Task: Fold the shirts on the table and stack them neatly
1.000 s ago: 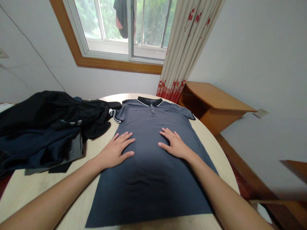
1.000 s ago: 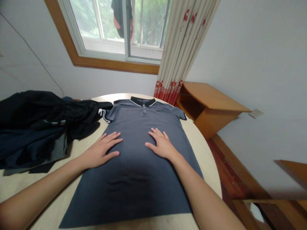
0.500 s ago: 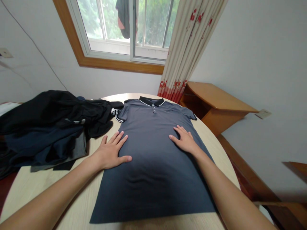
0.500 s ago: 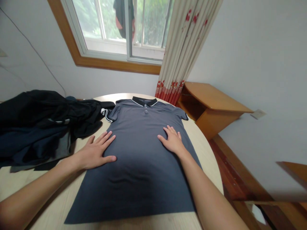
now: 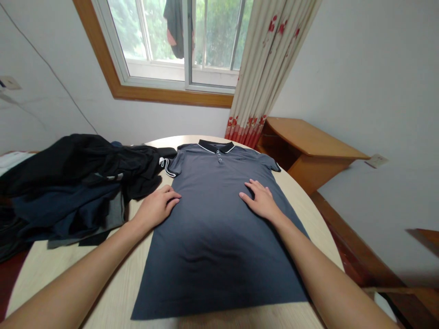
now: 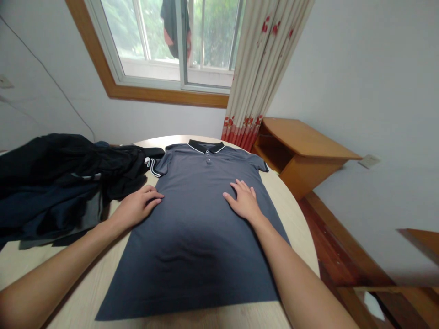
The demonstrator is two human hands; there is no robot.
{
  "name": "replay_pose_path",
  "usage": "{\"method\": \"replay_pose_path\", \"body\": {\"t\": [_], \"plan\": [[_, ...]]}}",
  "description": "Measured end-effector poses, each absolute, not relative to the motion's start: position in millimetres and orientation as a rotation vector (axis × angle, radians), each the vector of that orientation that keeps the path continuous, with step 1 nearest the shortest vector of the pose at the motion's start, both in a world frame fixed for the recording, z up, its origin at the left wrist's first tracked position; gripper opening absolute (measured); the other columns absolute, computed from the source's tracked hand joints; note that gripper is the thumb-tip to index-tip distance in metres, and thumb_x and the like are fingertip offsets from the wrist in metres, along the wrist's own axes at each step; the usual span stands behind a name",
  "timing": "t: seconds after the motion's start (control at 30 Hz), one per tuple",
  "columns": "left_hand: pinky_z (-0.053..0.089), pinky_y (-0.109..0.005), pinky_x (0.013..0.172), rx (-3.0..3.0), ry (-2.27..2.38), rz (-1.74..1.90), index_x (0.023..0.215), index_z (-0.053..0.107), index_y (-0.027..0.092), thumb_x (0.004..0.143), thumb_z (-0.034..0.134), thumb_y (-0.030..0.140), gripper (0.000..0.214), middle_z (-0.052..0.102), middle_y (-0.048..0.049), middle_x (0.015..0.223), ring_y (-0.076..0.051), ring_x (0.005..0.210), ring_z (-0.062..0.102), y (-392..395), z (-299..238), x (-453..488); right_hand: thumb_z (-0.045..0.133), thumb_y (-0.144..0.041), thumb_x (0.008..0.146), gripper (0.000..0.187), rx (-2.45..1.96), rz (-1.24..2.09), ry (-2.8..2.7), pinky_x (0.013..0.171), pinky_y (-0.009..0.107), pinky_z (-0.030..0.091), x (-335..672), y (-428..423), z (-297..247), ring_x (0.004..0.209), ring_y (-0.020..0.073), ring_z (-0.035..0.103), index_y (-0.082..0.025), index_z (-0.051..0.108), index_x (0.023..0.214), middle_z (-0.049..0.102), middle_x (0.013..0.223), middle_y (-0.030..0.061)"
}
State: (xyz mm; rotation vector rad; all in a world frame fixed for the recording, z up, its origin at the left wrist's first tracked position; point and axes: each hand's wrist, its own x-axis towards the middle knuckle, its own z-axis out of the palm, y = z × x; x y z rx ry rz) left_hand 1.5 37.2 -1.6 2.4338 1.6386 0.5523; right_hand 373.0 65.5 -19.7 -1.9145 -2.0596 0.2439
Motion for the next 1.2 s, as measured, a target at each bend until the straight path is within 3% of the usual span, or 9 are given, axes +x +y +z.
{"method": "replay_pose_path", "body": {"t": [0.33, 0.53, 0.83, 0.9, 1.0, 1.2], "plan": [[0.049, -0.028, 0.086, 2.444, 1.484, 0.367, 0.099, 0.076, 0.021, 0.092, 0.053, 0.016, 0.025, 0.072, -0.0058, 0.100, -0.021, 0.095, 0.068, 31, 10, 6, 0.041, -0.053, 0.100, 0.057, -1.915, 0.099, -2.126, 0.121, 0.056, 0.024, 368, 58, -23, 0.149, 0.0294, 0.032, -0.020, 0.052, 0.145, 0.041, 0.159, 0.0116], [0.047, -0.028, 0.087, 2.366, 1.503, 0.232, 0.098, 0.073, 0.018, 0.089, 0.058, 0.011, 0.019, 0.073, -0.0079, 0.104, -0.022, 0.099, 0.067, 16, 26, 19, 0.041, -0.053, 0.099, 0.057, -1.869, 0.016, -2.185, 0.121, 0.054, 0.028, 386, 28, -22, 0.147, 0.0288, 0.037, -0.020, 0.053, 0.144, 0.045, 0.156, 0.0119], [0.042, -0.026, 0.064, 2.285, 1.423, -0.095, 0.098, 0.071, 0.024, 0.079, 0.072, 0.016, 0.021, 0.074, -0.0022, 0.088, -0.021, 0.083, 0.068, -23, 44, 43, 0.040, -0.055, 0.098, 0.058, -1.847, -0.088, -2.254, 0.116, 0.053, 0.037, 421, -25, -18, 0.142, 0.0313, 0.045, -0.017, 0.058, 0.138, 0.050, 0.152, 0.0157], [0.043, -0.027, 0.067, 2.321, 1.452, -0.019, 0.094, 0.072, 0.025, 0.080, 0.075, 0.026, 0.014, 0.074, -0.0015, 0.087, -0.021, 0.085, 0.068, -20, 45, 43, 0.045, -0.058, 0.095, 0.057, -1.891, -0.110, -2.321, 0.108, 0.051, 0.045, 420, -23, -4, 0.131, 0.0342, 0.056, -0.015, 0.065, 0.128, 0.058, 0.143, 0.0188], [0.047, -0.030, 0.077, 2.407, 1.606, 0.321, 0.095, 0.073, 0.024, 0.092, 0.063, 0.039, 0.018, 0.073, -0.0041, 0.096, -0.022, 0.093, 0.067, -3, 39, 33, 0.051, -0.061, 0.092, 0.052, -1.926, -0.099, -2.444, 0.093, 0.044, 0.052, 404, 2, 25, 0.106, 0.0327, 0.069, -0.016, 0.071, 0.109, 0.070, 0.120, 0.0182], [0.049, -0.037, 0.091, 2.423, 1.911, 0.823, 0.101, 0.072, 0.021, 0.096, 0.053, 0.036, 0.024, 0.068, -0.0082, 0.112, -0.026, 0.107, 0.060, 35, 13, 2, 0.051, -0.049, 0.097, 0.045, -1.758, -0.004, -2.393, 0.102, 0.037, 0.047, 334, 93, 49, 0.119, 0.0277, 0.063, -0.017, 0.066, 0.124, 0.067, 0.131, 0.0134]]}}
